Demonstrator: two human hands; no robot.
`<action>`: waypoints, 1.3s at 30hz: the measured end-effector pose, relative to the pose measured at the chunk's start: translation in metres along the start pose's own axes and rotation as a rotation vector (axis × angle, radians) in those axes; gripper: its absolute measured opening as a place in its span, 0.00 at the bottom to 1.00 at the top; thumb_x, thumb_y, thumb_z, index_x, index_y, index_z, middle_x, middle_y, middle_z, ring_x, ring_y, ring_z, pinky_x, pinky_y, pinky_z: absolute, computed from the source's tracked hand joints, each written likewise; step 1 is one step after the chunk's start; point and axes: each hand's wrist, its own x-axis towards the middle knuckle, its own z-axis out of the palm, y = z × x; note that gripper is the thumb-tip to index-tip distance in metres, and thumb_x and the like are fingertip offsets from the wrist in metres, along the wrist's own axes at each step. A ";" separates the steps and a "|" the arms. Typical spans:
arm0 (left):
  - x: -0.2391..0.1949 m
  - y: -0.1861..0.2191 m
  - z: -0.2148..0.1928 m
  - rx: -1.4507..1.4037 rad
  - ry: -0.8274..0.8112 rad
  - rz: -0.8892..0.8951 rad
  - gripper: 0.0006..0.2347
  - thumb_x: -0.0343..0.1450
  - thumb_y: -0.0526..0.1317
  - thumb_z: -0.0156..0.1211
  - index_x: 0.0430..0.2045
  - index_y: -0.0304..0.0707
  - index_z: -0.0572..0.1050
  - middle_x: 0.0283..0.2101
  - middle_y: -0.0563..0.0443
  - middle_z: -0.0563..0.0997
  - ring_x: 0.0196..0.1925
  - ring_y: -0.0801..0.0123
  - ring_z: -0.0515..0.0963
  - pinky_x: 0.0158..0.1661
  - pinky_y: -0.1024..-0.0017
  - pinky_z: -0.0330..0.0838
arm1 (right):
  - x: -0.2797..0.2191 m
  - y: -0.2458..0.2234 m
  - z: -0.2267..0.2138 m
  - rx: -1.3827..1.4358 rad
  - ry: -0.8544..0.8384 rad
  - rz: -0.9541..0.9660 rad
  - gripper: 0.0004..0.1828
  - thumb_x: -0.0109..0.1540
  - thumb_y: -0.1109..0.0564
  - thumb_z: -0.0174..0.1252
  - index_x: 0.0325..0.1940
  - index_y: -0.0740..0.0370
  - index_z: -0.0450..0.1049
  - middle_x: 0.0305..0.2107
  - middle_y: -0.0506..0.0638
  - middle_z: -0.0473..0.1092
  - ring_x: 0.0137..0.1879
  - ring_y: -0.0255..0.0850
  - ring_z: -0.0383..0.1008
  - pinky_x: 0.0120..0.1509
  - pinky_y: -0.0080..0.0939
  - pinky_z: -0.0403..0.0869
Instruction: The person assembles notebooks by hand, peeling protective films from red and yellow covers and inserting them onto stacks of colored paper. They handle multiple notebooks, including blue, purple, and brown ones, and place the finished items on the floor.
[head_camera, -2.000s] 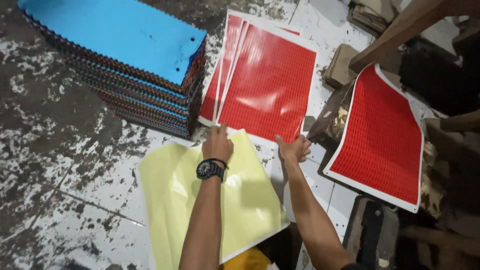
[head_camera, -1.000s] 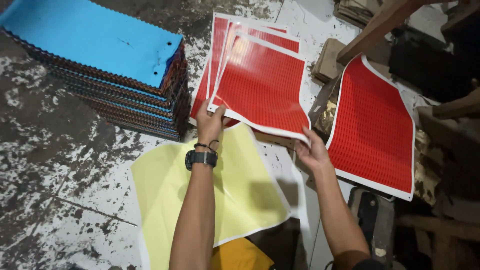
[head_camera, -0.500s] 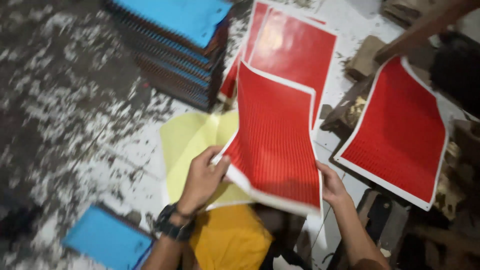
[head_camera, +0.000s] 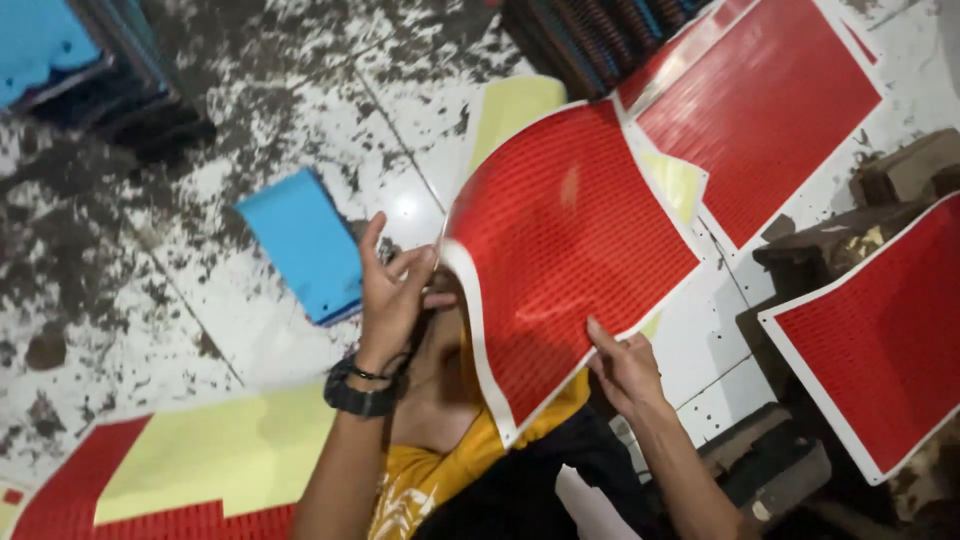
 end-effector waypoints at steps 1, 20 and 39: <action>-0.006 -0.003 -0.002 -0.006 0.009 0.004 0.38 0.73 0.39 0.61 0.73 0.46 0.38 0.50 0.27 0.75 0.40 0.50 0.83 0.32 0.53 0.86 | 0.004 0.004 0.002 -0.010 -0.007 0.000 0.23 0.60 0.59 0.67 0.57 0.68 0.73 0.44 0.59 0.76 0.50 0.51 0.78 0.59 0.64 0.77; -0.014 -0.069 0.019 0.505 -0.160 0.305 0.17 0.71 0.46 0.65 0.54 0.47 0.77 0.24 0.49 0.77 0.17 0.69 0.77 0.14 0.78 0.69 | 0.058 0.018 -0.023 0.078 0.154 -0.230 0.19 0.61 0.59 0.69 0.54 0.65 0.73 0.40 0.53 0.77 0.45 0.43 0.80 0.53 0.53 0.83; -0.015 -0.063 0.045 0.627 -0.312 0.210 0.14 0.76 0.49 0.53 0.41 0.44 0.83 0.09 0.44 0.69 0.13 0.72 0.67 0.20 0.77 0.64 | 0.044 -0.024 -0.008 0.125 0.193 -0.191 0.23 0.62 0.54 0.68 0.56 0.68 0.73 0.42 0.57 0.73 0.49 0.48 0.78 0.53 0.54 0.82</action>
